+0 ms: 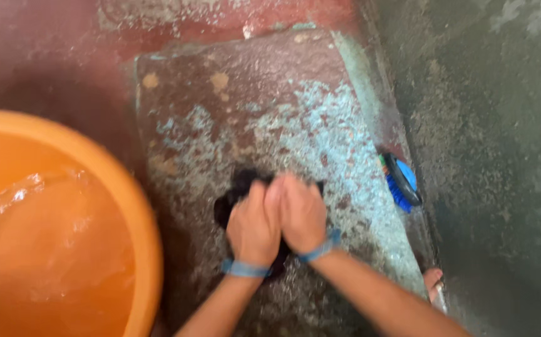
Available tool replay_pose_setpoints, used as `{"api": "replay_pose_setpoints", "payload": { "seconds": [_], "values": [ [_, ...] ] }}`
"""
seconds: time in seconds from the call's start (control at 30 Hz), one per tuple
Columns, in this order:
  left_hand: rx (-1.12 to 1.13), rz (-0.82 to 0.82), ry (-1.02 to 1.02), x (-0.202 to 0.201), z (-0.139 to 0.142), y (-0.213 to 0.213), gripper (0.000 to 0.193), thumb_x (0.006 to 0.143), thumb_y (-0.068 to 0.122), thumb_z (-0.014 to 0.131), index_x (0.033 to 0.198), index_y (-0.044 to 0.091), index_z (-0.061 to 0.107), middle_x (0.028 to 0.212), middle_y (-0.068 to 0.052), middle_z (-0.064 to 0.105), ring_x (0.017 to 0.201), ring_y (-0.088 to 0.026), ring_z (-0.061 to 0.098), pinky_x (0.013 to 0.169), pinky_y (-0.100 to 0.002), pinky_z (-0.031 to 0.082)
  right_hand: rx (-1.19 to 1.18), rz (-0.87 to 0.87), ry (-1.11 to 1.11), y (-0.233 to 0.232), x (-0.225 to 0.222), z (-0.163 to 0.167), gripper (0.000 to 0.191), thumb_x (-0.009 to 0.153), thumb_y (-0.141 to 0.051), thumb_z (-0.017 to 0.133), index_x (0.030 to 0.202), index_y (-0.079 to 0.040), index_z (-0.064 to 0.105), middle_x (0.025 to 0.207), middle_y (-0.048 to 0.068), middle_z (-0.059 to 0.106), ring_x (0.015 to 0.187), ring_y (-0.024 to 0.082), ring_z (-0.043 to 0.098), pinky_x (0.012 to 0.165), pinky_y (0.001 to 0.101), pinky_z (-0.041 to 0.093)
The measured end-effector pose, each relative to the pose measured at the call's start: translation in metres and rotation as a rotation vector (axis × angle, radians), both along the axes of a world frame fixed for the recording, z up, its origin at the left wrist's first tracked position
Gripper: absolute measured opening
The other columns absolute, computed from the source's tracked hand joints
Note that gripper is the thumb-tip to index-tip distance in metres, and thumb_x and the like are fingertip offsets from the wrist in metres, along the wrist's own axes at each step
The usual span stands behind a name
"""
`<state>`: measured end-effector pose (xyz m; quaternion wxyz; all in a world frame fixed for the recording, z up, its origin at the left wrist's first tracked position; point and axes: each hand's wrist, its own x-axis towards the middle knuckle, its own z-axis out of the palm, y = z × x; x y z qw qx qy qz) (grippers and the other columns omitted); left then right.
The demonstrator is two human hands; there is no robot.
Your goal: The person washes a black garment by hand. They repeatedly scoop water from an orange basin and pour it over the cloth on a stone slab, then scrub and wring the fabric.
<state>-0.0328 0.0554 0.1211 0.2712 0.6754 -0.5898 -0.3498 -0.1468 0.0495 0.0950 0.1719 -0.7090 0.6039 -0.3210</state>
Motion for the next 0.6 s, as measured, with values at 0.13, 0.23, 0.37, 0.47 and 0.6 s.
{"api": "replay_pose_setpoints", "payload": {
  "seconds": [0.13, 0.23, 0.37, 0.47, 0.6],
  "values": [
    [0.154, -0.06, -0.323, -0.001, -0.04, -0.042, 0.039, 0.109, 0.043, 0.037, 0.124, 0.014, 0.057, 0.127, -0.019, 0.061, 0.118, -0.038, 0.059, 0.098, -0.055, 0.047, 0.199, -0.12, 0.332, -0.044, -0.003, -0.048, 0.024, 0.105, -0.038, 0.052, 0.111, -0.018, 0.063, 0.088, 0.012, 0.068, 0.088, 0.035, 0.065, 0.082, 0.0512, 0.041],
    [-0.089, 0.07, -0.565, 0.004, -0.068, -0.103, 0.055, 0.09, 0.044, 0.05, 0.138, 0.018, 0.052, 0.159, -0.02, 0.032, 0.144, -0.047, 0.028, 0.105, -0.07, 0.026, -0.073, -0.253, 0.377, -0.104, 0.007, -0.065, 0.037, 0.094, -0.045, 0.053, 0.119, -0.019, 0.062, 0.117, 0.012, 0.069, 0.111, 0.035, 0.061, 0.089, 0.0634, 0.03],
    [0.102, -0.135, -0.426, 0.016, -0.033, -0.071, 0.056, 0.096, 0.039, 0.047, 0.149, 0.021, 0.044, 0.161, -0.015, 0.026, 0.146, -0.05, 0.017, 0.105, -0.073, 0.016, 0.274, -0.178, 0.308, -0.063, 0.018, -0.015, 0.057, 0.102, -0.047, 0.042, 0.15, -0.017, 0.044, 0.146, 0.009, 0.055, 0.141, 0.031, 0.044, 0.111, 0.0759, 0.004],
    [-0.25, -0.189, -0.359, 0.021, 0.001, 0.02, 0.048, 0.098, 0.042, 0.049, 0.138, 0.017, 0.051, 0.146, -0.013, 0.049, 0.137, -0.038, 0.042, 0.111, -0.062, 0.033, 0.099, 0.126, 0.193, 0.032, 0.014, 0.026, 0.052, 0.105, -0.037, 0.038, 0.149, -0.01, 0.048, 0.151, 0.01, 0.055, 0.144, 0.031, 0.045, 0.12, 0.0644, 0.005],
    [0.138, -0.258, -0.47, 0.019, -0.046, 0.012, 0.053, 0.1, 0.043, 0.043, 0.144, 0.015, 0.048, 0.153, -0.012, 0.045, 0.144, -0.036, 0.037, 0.116, -0.065, 0.024, 0.109, 0.146, 0.344, 0.019, 0.002, -0.005, 0.048, 0.107, -0.035, 0.037, 0.146, -0.013, 0.053, 0.158, 0.011, 0.047, 0.153, 0.034, 0.035, 0.125, 0.0648, 0.007]
  ]
}}
